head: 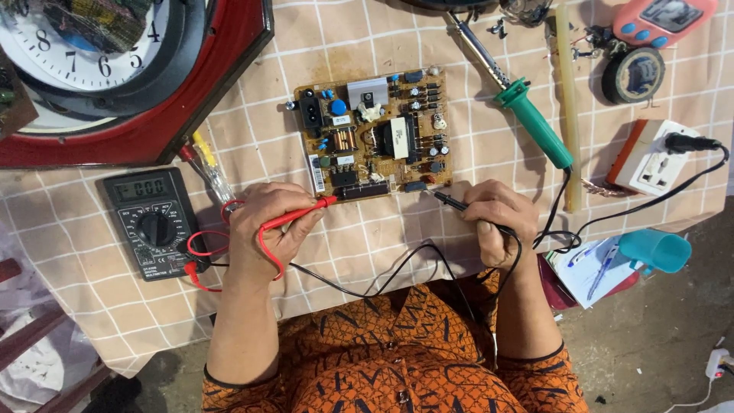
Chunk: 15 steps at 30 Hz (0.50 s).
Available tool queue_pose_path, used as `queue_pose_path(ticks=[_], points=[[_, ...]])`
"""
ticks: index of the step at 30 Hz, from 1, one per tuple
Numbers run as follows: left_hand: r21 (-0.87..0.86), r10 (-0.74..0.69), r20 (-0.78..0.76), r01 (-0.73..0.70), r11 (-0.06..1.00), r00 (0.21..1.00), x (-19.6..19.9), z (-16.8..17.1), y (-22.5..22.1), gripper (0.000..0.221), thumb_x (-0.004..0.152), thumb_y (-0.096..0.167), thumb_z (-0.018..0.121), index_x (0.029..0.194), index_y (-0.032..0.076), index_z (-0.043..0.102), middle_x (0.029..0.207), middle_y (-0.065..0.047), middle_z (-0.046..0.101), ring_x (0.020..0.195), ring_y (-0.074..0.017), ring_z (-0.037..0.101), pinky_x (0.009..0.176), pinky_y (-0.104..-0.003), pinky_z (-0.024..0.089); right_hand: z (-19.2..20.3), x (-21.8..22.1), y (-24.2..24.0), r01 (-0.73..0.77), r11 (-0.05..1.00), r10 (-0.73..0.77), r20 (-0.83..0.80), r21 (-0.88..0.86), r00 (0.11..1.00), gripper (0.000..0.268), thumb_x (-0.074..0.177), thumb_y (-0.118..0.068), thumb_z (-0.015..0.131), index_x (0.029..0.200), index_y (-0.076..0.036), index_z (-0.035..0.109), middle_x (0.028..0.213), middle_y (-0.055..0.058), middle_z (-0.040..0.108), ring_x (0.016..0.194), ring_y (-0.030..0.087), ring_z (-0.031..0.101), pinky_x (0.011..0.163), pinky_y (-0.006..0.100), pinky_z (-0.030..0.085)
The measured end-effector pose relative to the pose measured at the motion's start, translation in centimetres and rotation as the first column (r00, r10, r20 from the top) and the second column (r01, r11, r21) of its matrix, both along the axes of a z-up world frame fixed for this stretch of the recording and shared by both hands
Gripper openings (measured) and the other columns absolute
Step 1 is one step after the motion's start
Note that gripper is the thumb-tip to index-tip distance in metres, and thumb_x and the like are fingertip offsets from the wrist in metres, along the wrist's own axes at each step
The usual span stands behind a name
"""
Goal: Testing a circuit board with a multimeter and soldering components for repair.
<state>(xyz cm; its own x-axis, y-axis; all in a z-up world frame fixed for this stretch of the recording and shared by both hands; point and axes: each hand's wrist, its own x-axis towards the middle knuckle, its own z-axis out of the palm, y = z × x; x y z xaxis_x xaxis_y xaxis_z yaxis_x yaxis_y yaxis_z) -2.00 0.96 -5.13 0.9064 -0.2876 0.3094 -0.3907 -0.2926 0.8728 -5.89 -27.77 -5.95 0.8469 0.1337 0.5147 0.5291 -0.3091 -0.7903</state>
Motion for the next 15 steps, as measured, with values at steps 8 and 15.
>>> queue_pose_path(ticks=[8,15], points=[[0.004,0.005,-0.025,-0.005,1.000,1.000,-0.1,0.0,-0.1,0.007,0.075,0.008,0.068,0.074,0.008,0.061,0.072,-0.008,0.063,0.070,-0.0268,0.061,0.071,-0.032,0.045,0.6,0.1,0.1,-0.044,0.999,0.041,-0.125,-0.023,0.991,0.030,0.085,-0.022,0.042,0.069,-0.005,0.061,0.068,0.015,0.057,0.052,0.027,0.055,0.047,0.032,0.047],[0.025,-0.006,-0.017,0.006,1.000,1.000,-0.1,-0.2,0.0,0.007,0.075,0.009,0.068,0.073,0.009,0.061,0.072,-0.007,0.063,0.070,-0.0263,0.062,0.071,-0.031,0.045,1.3,0.3,0.7,-0.050,0.998,0.044,-0.168,-0.027,0.985,0.027,0.084,-0.021,0.044,0.068,-0.006,0.061,0.070,0.016,0.057,0.054,0.028,0.056,0.049,0.033,0.047]])
